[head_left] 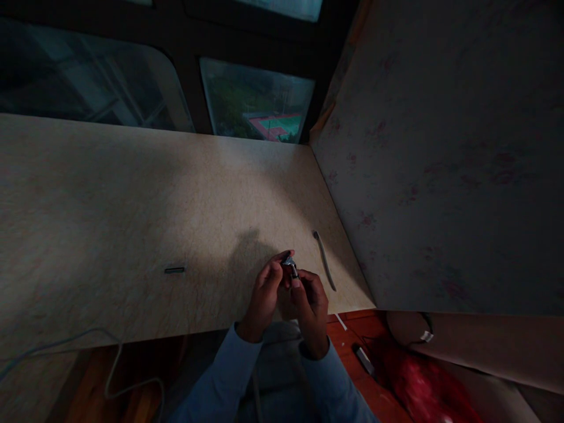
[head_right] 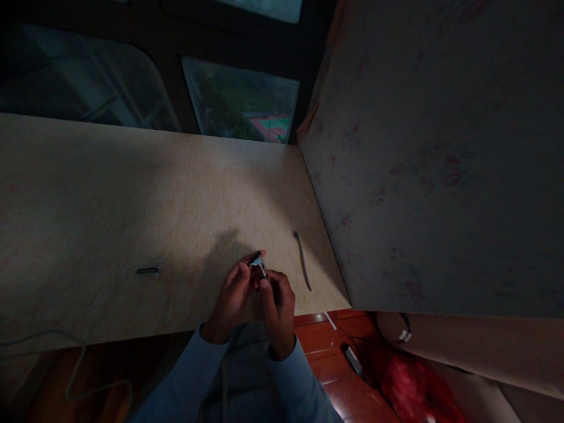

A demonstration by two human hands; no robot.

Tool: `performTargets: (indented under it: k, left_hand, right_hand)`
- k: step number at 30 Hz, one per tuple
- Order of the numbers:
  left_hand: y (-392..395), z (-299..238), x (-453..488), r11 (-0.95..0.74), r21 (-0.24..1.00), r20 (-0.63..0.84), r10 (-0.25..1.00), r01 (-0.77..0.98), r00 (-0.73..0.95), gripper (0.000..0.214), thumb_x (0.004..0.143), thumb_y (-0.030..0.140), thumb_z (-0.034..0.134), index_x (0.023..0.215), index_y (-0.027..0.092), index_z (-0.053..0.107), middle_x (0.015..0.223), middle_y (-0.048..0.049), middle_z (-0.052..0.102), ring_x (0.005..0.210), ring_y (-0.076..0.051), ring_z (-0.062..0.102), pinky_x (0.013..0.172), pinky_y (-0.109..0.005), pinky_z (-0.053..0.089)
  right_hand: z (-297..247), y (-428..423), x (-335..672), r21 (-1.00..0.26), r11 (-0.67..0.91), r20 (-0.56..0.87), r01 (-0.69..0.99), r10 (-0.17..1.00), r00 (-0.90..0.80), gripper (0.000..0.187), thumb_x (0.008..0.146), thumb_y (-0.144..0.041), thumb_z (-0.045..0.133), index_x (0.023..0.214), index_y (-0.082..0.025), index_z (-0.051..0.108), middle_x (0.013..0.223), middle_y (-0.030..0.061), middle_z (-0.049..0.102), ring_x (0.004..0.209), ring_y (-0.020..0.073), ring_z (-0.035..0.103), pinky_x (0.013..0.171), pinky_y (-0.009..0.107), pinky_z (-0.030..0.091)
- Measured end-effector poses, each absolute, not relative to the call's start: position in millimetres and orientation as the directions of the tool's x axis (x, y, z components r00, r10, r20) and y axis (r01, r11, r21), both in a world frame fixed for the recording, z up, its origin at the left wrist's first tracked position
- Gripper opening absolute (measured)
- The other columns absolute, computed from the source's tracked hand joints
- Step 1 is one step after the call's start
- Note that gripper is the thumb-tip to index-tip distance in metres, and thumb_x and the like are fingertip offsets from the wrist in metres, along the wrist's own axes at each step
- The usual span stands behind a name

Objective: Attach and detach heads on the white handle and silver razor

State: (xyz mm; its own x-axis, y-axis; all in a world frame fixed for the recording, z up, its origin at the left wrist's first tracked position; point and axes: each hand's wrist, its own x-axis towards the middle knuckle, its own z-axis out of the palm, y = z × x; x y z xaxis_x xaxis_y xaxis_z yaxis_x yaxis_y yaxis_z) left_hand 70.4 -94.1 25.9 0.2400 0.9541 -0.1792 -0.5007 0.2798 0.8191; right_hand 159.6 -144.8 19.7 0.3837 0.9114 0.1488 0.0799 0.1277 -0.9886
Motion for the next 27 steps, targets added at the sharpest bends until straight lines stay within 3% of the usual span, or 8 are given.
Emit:
performTargets:
  k: [9,15,21,27]
  left_hand:
    - [-92,22,70,0.199,0.880,-0.132,0.974,-0.430,0.182,0.060,0.080,0.062,0.062,0.116,0.015,0.068,0.086,-0.0072,0.066,0.067,-0.013,0.052,0.064,-0.026,0.044]
    - [-93,20,70,0.189,0.887,-0.113,0.974,-0.422,0.198,0.060,0.082,0.063,0.060,0.117,0.015,0.068,0.078,-0.0044,0.063,0.065,-0.013,0.051,0.065,-0.026,0.044]
    - [-94,17,71,0.191,0.884,-0.139,0.979,-0.427,0.150,0.057,0.080,0.063,0.063,0.113,0.016,0.069,0.087,-0.0070,0.065,0.075,-0.016,0.055,0.073,-0.029,0.045]
    - [-94,18,71,0.201,0.876,-0.142,0.976,-0.438,0.164,0.060,0.079,0.065,0.062,0.111,0.015,0.069,0.075,-0.0040,0.061,0.067,-0.014,0.051,0.070,-0.028,0.044]
  right_hand:
    - [11,-143,163,-0.980,0.147,0.187,0.132,0.907,0.376,0.021,0.094,-0.033,0.054,0.105,-0.019,0.065,0.093,0.0062,0.067,0.084,0.0189,0.062,0.075,0.033,0.049]
    - [9,-144,164,-0.978,0.165,0.202,0.127,0.905,0.375,0.019,0.095,-0.031,0.055,0.106,-0.021,0.066,0.093,0.0051,0.067,0.083,0.0179,0.063,0.074,0.031,0.049]
    - [11,-142,163,-0.979,0.176,0.202,0.105,0.906,0.372,0.020,0.094,-0.033,0.056,0.105,-0.020,0.067,0.094,0.0066,0.068,0.086,0.0198,0.064,0.077,0.033,0.050]
    - [10,-142,163,-0.980,0.171,0.195,0.098,0.902,0.385,0.020,0.094,-0.033,0.056,0.104,-0.020,0.068,0.092,0.0060,0.068,0.086,0.0197,0.064,0.076,0.033,0.050]
